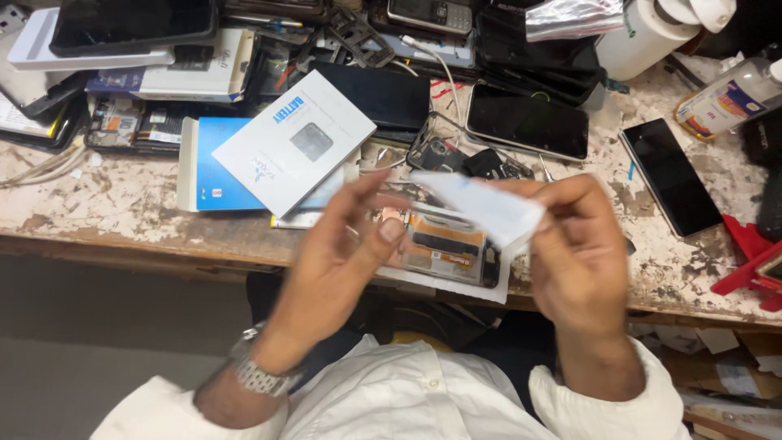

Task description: The person disassembles a smartphone, removes the old battery, and installs a new battery. They use a screwdriver to remove screws, pry open the back cover, disconnect the battery connector, and place a new battery into the phone chassis.

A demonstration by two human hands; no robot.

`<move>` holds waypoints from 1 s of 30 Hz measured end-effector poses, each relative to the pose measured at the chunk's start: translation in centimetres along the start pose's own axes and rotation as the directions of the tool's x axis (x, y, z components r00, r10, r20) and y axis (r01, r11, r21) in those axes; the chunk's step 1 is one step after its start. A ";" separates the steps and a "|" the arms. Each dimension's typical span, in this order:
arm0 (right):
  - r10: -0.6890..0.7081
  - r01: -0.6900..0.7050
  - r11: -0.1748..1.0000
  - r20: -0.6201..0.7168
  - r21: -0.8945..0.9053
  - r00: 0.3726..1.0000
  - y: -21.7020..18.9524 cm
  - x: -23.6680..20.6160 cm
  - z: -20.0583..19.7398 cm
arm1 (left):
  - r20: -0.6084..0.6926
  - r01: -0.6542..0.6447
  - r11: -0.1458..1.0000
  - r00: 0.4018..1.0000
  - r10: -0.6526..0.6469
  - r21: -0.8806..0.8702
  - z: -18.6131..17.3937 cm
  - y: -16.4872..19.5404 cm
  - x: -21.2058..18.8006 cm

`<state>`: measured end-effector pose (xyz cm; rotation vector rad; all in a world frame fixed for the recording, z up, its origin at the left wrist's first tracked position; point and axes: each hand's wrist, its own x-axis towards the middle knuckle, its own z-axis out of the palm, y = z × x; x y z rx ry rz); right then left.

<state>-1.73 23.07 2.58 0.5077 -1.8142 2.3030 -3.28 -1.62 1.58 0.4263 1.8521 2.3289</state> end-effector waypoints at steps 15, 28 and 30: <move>-0.353 0.261 0.681 0.005 -0.684 0.936 -0.9 0.1 1.7 | -0.068 0.075 0.958 0.993 -0.097 -0.276 0.0 -1.3 2.8; -0.251 0.415 0.498 0.332 -0.761 0.909 -1.2 1.5 2.1 | -0.040 0.113 0.958 0.991 -0.128 -0.264 -1.0 -0.7 2.9; -0.279 0.486 0.392 0.403 -0.781 0.872 -1.4 1.8 2.0 | -0.025 0.145 0.951 0.987 -0.158 -0.272 -1.3 -0.8 3.0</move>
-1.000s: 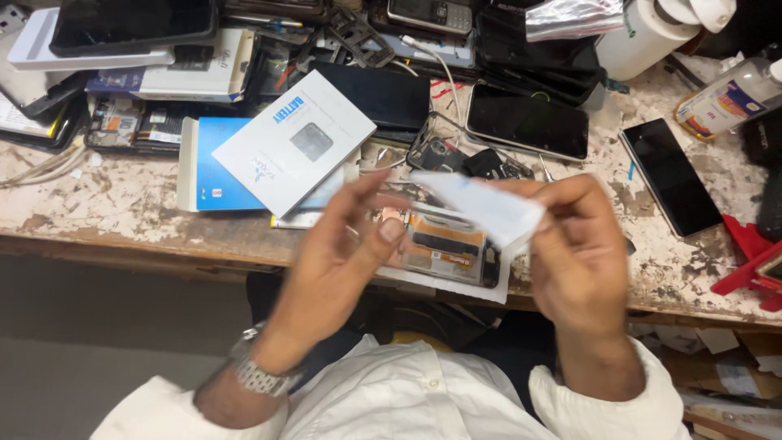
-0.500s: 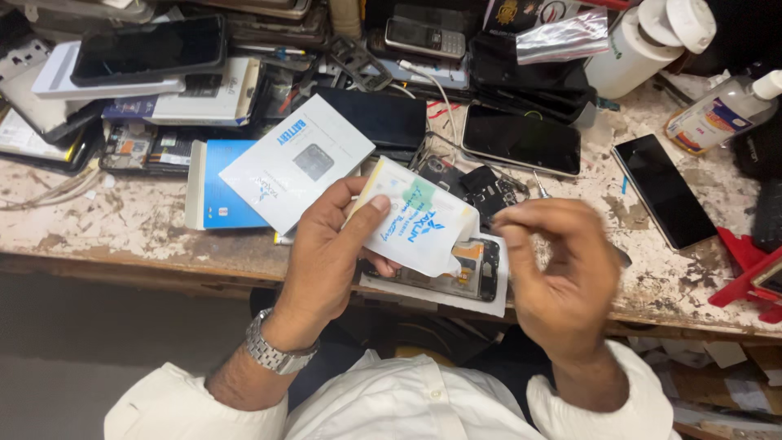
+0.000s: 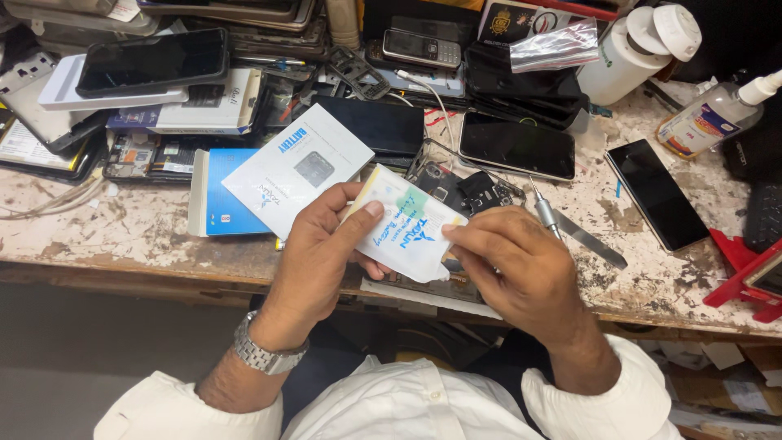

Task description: The person disassembles a smartphone, removes the old battery, and installs a new battery. They use a screwdriver to remove screws, pry open the back cover, disconnect the battery connector, and place a new battery into the phone chassis.

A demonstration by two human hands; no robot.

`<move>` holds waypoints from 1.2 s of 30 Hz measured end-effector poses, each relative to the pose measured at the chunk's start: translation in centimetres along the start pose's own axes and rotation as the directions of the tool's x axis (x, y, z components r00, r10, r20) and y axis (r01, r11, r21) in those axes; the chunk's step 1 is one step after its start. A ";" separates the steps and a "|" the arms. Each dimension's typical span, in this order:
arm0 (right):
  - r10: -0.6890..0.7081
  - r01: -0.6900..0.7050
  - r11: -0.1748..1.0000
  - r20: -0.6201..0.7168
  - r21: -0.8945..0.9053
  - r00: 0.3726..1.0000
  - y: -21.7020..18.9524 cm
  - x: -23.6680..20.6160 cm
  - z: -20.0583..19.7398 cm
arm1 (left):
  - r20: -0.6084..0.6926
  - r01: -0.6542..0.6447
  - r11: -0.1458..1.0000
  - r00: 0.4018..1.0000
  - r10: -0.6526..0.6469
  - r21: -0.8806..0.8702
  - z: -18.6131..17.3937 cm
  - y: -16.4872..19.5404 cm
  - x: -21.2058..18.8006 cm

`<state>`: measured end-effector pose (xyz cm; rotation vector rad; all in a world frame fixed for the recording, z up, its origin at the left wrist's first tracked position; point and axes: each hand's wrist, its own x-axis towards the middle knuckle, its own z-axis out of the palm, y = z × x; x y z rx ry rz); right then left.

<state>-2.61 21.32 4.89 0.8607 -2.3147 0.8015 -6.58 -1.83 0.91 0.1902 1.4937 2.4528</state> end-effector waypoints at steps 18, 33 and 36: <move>0.600 -0.310 -0.257 0.403 0.915 0.691 0.1 -3.8 4.6 | 0.005 -0.220 0.932 0.974 0.228 0.290 1.3 2.9 -0.8; 0.642 -0.247 -0.450 0.503 0.858 0.578 -1.8 -4.6 6.7 | 0.183 -0.454 0.469 0.837 0.516 0.757 4.6 6.7 -1.6; 0.643 -0.250 -0.457 0.511 0.854 0.571 -1.9 -4.9 7.0 | 0.296 -0.550 0.251 0.717 0.631 0.797 5.0 7.0 -1.7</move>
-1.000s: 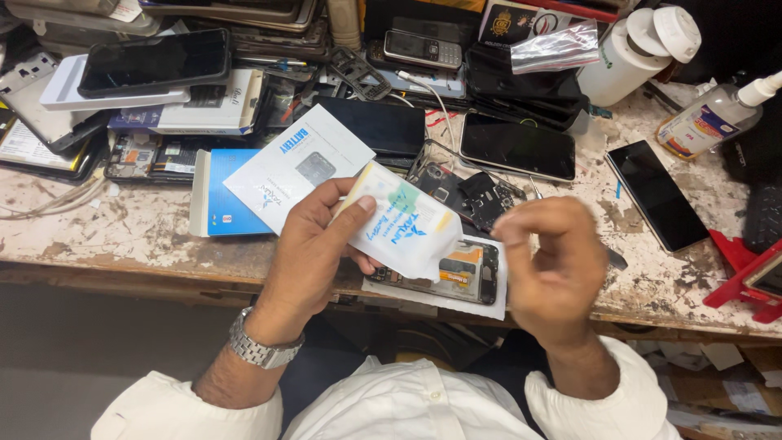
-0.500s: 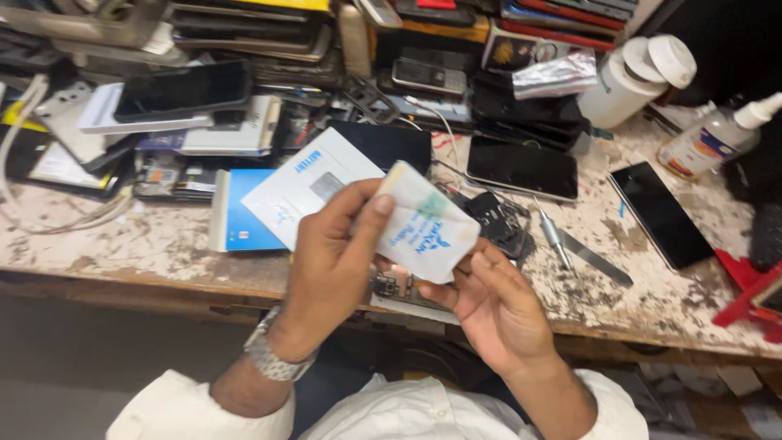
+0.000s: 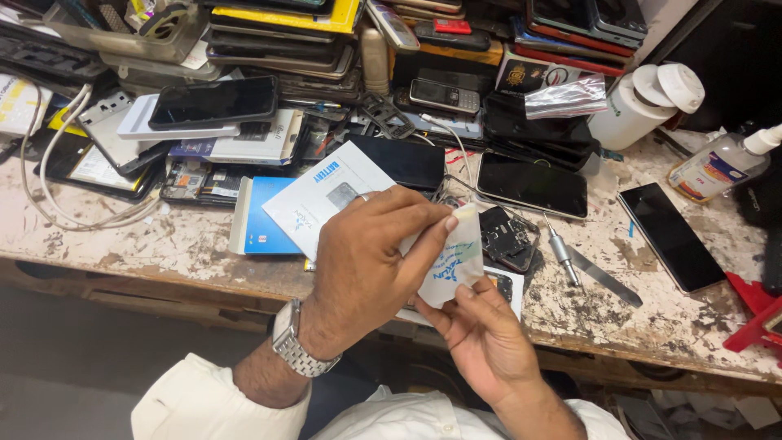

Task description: The person disassembles a smartphone, removes the old battery, and installs a new battery. They use a screwdriver to remove screws, pry open the back cover, disconnect the battery connector, and place a new battery into the phone chassis.

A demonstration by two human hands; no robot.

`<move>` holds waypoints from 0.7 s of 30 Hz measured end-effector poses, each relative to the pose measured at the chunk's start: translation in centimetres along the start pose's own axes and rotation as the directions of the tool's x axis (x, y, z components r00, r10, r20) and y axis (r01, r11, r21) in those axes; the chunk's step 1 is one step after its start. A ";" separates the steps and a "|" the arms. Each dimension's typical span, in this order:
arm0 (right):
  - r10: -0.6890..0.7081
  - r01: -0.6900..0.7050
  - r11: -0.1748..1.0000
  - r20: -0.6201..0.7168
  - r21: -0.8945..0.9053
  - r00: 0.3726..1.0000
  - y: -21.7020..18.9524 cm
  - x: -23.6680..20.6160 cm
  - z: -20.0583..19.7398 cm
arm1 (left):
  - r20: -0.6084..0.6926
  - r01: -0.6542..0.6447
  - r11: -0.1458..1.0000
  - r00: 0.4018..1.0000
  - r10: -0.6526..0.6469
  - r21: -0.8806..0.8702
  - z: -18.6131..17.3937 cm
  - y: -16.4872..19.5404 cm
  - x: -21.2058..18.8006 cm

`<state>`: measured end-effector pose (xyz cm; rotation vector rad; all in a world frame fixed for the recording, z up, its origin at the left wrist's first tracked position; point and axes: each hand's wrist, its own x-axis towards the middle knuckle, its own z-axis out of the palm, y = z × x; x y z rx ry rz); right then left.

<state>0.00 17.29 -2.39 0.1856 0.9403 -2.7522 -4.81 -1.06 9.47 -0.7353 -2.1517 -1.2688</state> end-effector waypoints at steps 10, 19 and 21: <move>0.061 -0.062 0.998 0.050 0.009 0.997 0.3 -0.3 0.7 | 0.129 0.111 0.977 0.988 -0.088 -0.181 -0.6 0.8 0.5; 0.080 -0.077 0.996 0.073 -0.049 0.994 0.4 -0.5 0.7 | 0.231 0.283 0.928 0.946 -0.228 -0.242 -1.8 -0.2 0.4; 0.078 -0.072 0.993 0.056 -0.097 0.995 0.5 -0.5 0.6 | 0.201 0.301 0.898 0.948 -0.246 -0.322 -2.0 -1.3 0.0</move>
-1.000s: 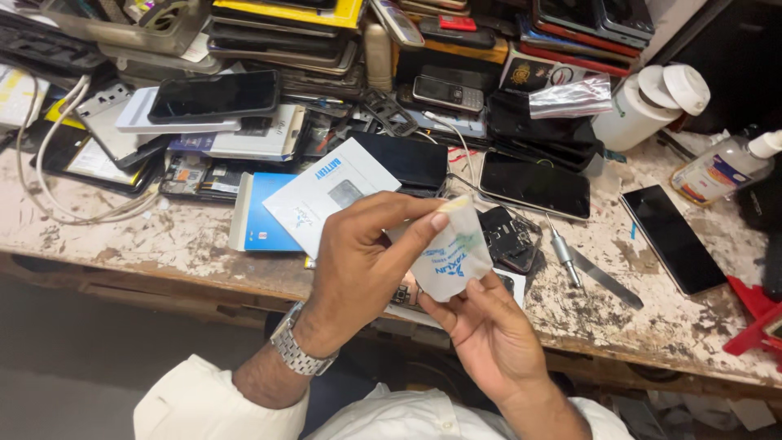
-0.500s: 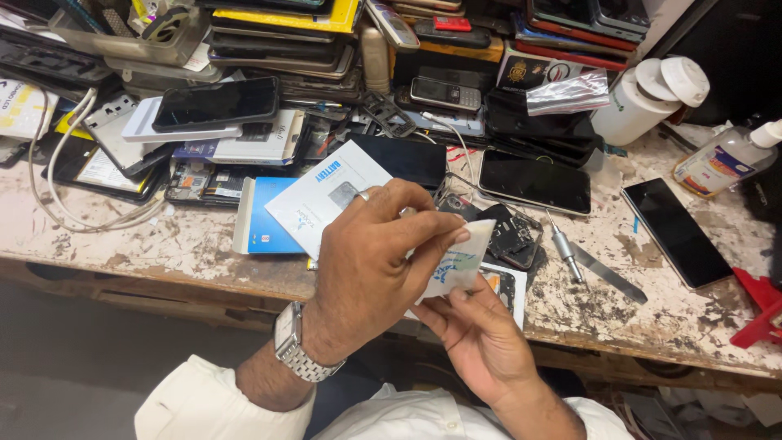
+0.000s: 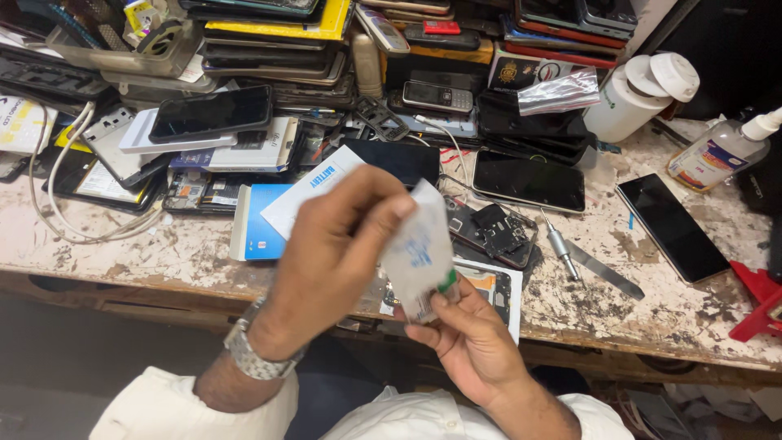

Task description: The person disassembles a smartphone, removes the old battery, and installs a new battery. They use a screwdriver to remove screws, pry open the back cover, disconnect the battery connector, and place a new battery into the phone chassis.

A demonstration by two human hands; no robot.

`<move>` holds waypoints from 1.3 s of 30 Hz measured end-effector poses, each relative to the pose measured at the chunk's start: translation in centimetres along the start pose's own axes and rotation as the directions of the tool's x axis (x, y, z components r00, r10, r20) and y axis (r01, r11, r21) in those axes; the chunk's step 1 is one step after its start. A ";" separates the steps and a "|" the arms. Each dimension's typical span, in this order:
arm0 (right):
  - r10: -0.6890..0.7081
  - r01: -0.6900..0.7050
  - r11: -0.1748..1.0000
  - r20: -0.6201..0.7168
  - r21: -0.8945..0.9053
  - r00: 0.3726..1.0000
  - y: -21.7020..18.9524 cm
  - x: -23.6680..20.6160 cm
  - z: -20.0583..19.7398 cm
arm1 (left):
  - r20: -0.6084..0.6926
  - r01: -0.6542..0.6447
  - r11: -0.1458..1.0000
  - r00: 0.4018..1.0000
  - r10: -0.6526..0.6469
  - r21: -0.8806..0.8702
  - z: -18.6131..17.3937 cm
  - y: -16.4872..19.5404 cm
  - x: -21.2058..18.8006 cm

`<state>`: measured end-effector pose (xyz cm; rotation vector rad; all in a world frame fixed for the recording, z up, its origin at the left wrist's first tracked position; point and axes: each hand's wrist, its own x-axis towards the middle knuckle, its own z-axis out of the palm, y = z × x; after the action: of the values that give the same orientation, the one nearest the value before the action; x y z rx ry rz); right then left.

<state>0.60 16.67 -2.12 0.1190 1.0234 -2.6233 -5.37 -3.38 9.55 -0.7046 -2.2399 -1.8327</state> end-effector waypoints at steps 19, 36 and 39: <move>-0.335 0.272 0.591 0.076 -0.759 0.939 -8.3 -2.9 -0.7 | 0.073 0.225 0.957 0.968 -0.242 0.181 -1.5 -4.1 -1.4; -0.451 0.379 0.757 -0.007 -0.532 0.892 -5.7 -1.1 -3.3 | 0.207 0.364 0.906 0.924 -0.321 -0.217 6.3 -5.1 -6.4; -0.497 0.415 0.719 0.004 -0.557 0.868 -5.4 -1.1 -3.1 | 0.208 0.337 0.912 0.934 -0.292 -0.234 6.5 -5.2 -6.7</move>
<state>-0.24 22.73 -0.72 -0.0946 2.0456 -2.6214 -0.81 0.41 0.74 -0.5819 -2.3510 -2.3451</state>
